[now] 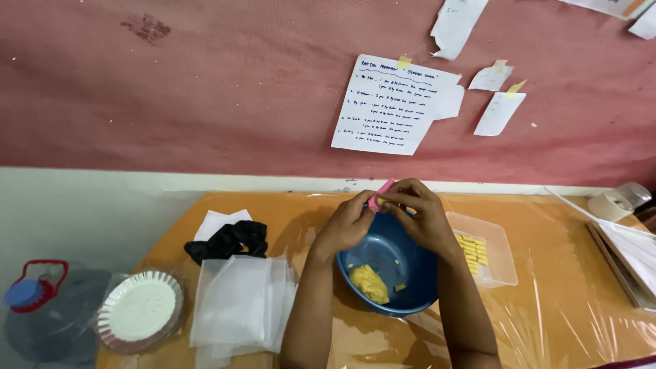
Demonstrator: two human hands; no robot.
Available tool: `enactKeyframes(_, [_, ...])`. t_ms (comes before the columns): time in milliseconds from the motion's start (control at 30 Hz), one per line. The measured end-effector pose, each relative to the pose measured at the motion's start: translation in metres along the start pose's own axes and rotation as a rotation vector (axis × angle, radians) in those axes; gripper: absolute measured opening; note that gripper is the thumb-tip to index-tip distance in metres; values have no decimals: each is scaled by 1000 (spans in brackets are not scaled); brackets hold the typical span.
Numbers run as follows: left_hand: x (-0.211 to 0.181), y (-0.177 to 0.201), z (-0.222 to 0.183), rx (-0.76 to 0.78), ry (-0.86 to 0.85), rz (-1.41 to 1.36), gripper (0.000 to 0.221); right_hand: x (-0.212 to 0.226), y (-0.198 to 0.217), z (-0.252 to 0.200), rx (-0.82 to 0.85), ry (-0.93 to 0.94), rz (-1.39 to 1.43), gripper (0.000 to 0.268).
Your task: Shaping dough into small rectangular pieces using a manual scraper tool and placing them in a storage container.
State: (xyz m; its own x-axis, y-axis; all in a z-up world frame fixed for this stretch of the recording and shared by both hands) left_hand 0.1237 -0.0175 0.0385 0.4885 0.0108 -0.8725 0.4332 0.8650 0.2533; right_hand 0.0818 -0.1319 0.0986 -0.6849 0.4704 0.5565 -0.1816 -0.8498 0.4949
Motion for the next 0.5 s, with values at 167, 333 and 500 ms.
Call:
enactKeyframes(167, [0,2,1,37,27,-52,28,12,-3,3,8,-12,-58,24])
enactKeyframes(333, [-4,5,-2,39,44,-102,26,8,-1,2,-38,-24,-93,19])
enactKeyframes(500, [-16,13,-4,24,31,-141,33,9,-2,3,-41,9,-126,12])
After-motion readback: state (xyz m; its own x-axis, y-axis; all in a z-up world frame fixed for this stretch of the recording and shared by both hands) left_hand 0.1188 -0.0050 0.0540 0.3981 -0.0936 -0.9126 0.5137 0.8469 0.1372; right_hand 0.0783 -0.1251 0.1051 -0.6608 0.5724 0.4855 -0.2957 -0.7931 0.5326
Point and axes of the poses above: each hand's wrist, its own z-axis towards the middle knuckle, its own y-axis out of the back of the hand, x = y × z, the point moved 10 cm from there along z, towards the middle knuckle, and after that the axes turned 8 degrees about z, right-handed, at the moved point
